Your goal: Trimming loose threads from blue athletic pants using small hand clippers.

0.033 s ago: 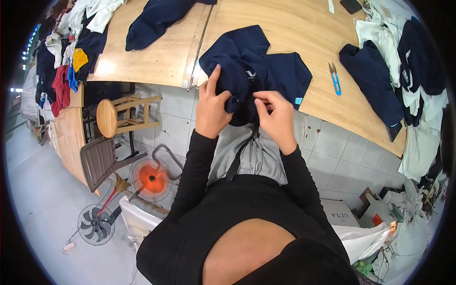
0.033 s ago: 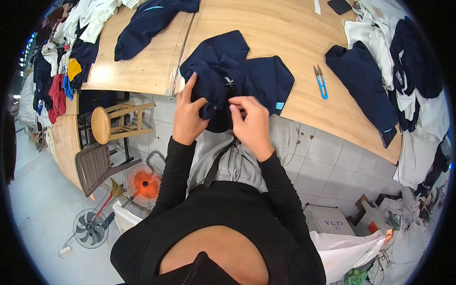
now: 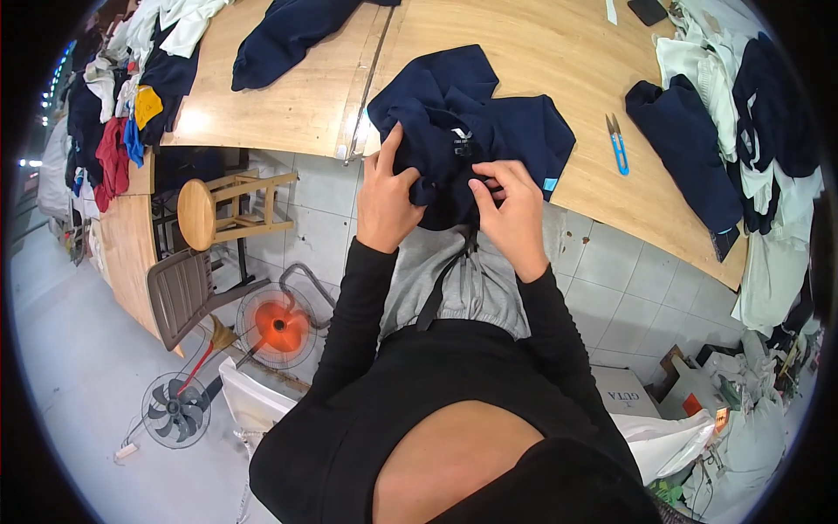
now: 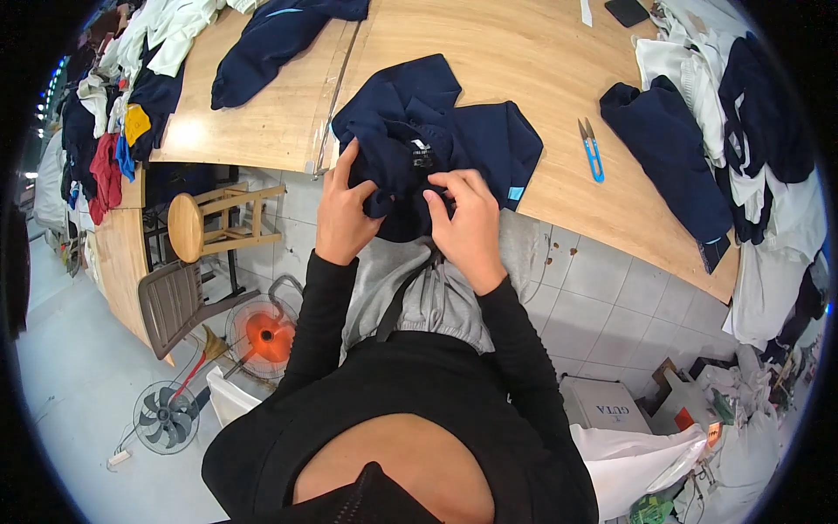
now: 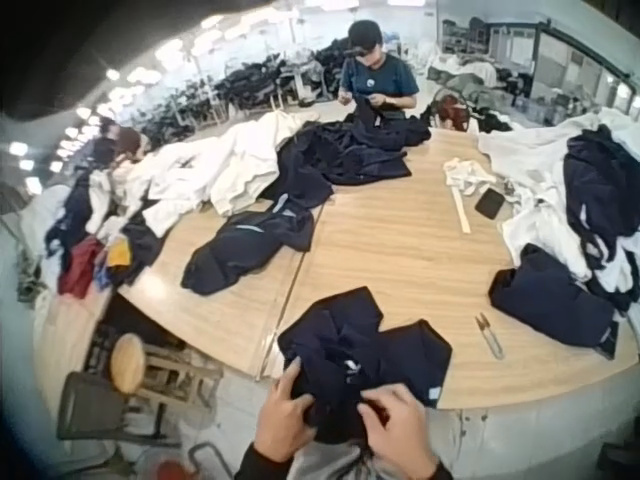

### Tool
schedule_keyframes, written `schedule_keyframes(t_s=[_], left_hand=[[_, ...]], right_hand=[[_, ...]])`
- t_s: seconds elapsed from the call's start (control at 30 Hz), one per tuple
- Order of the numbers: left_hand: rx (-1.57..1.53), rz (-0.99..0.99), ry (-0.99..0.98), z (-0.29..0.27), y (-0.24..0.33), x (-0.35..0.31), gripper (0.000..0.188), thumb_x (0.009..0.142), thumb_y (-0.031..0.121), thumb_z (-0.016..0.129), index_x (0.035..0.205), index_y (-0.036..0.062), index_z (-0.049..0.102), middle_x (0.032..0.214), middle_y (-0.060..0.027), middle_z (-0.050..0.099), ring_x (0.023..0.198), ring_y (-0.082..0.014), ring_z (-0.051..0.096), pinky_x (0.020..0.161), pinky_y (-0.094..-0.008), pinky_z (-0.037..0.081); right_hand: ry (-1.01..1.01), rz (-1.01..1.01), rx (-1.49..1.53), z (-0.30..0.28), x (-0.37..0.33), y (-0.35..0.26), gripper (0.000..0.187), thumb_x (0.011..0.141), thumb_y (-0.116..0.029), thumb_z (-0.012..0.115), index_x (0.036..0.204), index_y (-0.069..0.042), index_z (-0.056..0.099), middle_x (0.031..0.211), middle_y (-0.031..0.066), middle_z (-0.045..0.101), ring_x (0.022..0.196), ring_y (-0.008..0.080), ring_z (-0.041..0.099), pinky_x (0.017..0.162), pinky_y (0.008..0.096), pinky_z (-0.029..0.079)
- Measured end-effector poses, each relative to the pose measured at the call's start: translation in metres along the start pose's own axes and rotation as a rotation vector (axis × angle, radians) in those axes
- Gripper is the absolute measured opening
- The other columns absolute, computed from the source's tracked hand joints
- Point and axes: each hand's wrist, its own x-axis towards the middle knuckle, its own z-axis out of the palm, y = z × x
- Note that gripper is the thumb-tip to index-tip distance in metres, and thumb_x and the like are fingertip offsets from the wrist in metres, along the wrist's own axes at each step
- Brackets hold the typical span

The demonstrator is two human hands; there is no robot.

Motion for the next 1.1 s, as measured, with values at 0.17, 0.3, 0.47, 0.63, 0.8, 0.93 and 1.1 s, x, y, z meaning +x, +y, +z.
schedule_keyframes(t_s=[0.17, 0.3, 0.47, 0.63, 0.8, 0.93, 1.1], left_hand=[[-0.024, 0.161, 0.001, 0.0, 0.003, 0.0, 0.022, 0.072, 0.001, 0.082, 0.094, 0.0044, 0.081, 0.171, -0.0082, 0.045, 0.127, -0.0401, 0.059, 0.101, -0.0458, 0.056], [-0.087, 0.327, 0.026, 0.003, 0.017, -0.002, 0.043, 0.066, -0.005, 0.078, 0.107, 0.0049, 0.08, 0.16, -0.004, 0.059, 0.112, -0.0358, 0.063, 0.096, -0.0438, 0.057], [-0.176, 0.278, -0.18, 0.017, 0.031, -0.008, 0.045, 0.069, -0.004, 0.074, 0.113, 0.0053, 0.077, 0.13, -0.0052, 0.068, 0.106, -0.0354, 0.069, 0.085, -0.0451, 0.06], [-0.037, 0.096, -0.165, -0.002, 0.024, 0.019, 0.055, 0.074, -0.006, 0.069, 0.128, 0.0055, 0.073, 0.133, -0.0077, 0.068, 0.113, -0.0383, 0.07, 0.091, -0.0472, 0.059], [0.24, 0.186, 0.198, 0.015, -0.037, 0.043, 0.09, 0.072, -0.001, 0.075, 0.158, -0.0033, 0.046, 0.15, -0.03, 0.055, 0.137, -0.0487, 0.054, 0.115, -0.0508, 0.049], [0.307, -0.027, 0.417, -0.029, -0.035, 0.066, 0.078, 0.081, 0.019, 0.08, 0.15, -0.0068, 0.054, 0.147, -0.033, 0.06, 0.141, -0.0531, 0.049, 0.124, -0.0572, 0.034], [0.459, 0.032, -0.153, -0.035, -0.04, 0.08, 0.054, 0.085, 0.005, 0.071, 0.139, 0.0099, 0.07, 0.141, -0.0171, 0.068, 0.141, -0.0478, 0.053, 0.122, -0.0586, 0.038]], right_hand=[[-0.043, -0.26, -0.398, 0.009, 0.015, 0.028, 0.035, 0.089, -0.01, 0.086, 0.122, -0.002, 0.079, 0.134, 0.024, 0.053, 0.1, 0.0346, 0.062, 0.088, 0.0419, 0.056], [0.188, -0.086, -0.212, 0.007, 0.025, 0.042, 0.037, 0.088, -0.001, 0.081, 0.125, -0.002, 0.076, 0.132, 0.0217, 0.055, 0.088, 0.0284, 0.069, 0.074, 0.0367, 0.062], [0.062, -0.298, -0.303, 0.007, 0.035, 0.024, 0.033, 0.085, 0.004, 0.067, 0.115, -0.003, 0.079, 0.121, 0.0135, 0.067, 0.097, 0.0406, 0.073, 0.082, 0.05, 0.06], [0.311, -0.415, -0.308, -0.025, 0.025, -0.007, 0.031, 0.077, 0.006, 0.069, 0.106, -0.002, 0.078, 0.123, 0.0134, 0.073, 0.091, 0.0363, 0.075, 0.079, 0.0425, 0.061], [0.603, -0.659, -0.45, -0.071, 0.035, -0.056, 0.022, 0.076, -0.006, 0.076, 0.098, -0.002, 0.075, 0.127, 0.0166, 0.076, 0.086, 0.0323, 0.074, 0.074, 0.0409, 0.059], [0.687, -0.638, -0.471, -0.074, 0.045, -0.048, 0.025, 0.084, -0.024, 0.087, 0.097, -0.008, 0.073, 0.123, 0.0093, 0.075, 0.089, 0.0271, 0.071, 0.076, 0.0392, 0.056], [0.639, -0.487, -0.515, -0.069, 0.033, 0.0, 0.023, 0.08, -0.002, 0.076, 0.102, -0.005, 0.073, 0.122, 0.009, 0.07, 0.095, 0.0278, 0.072, 0.076, 0.0405, 0.058]])
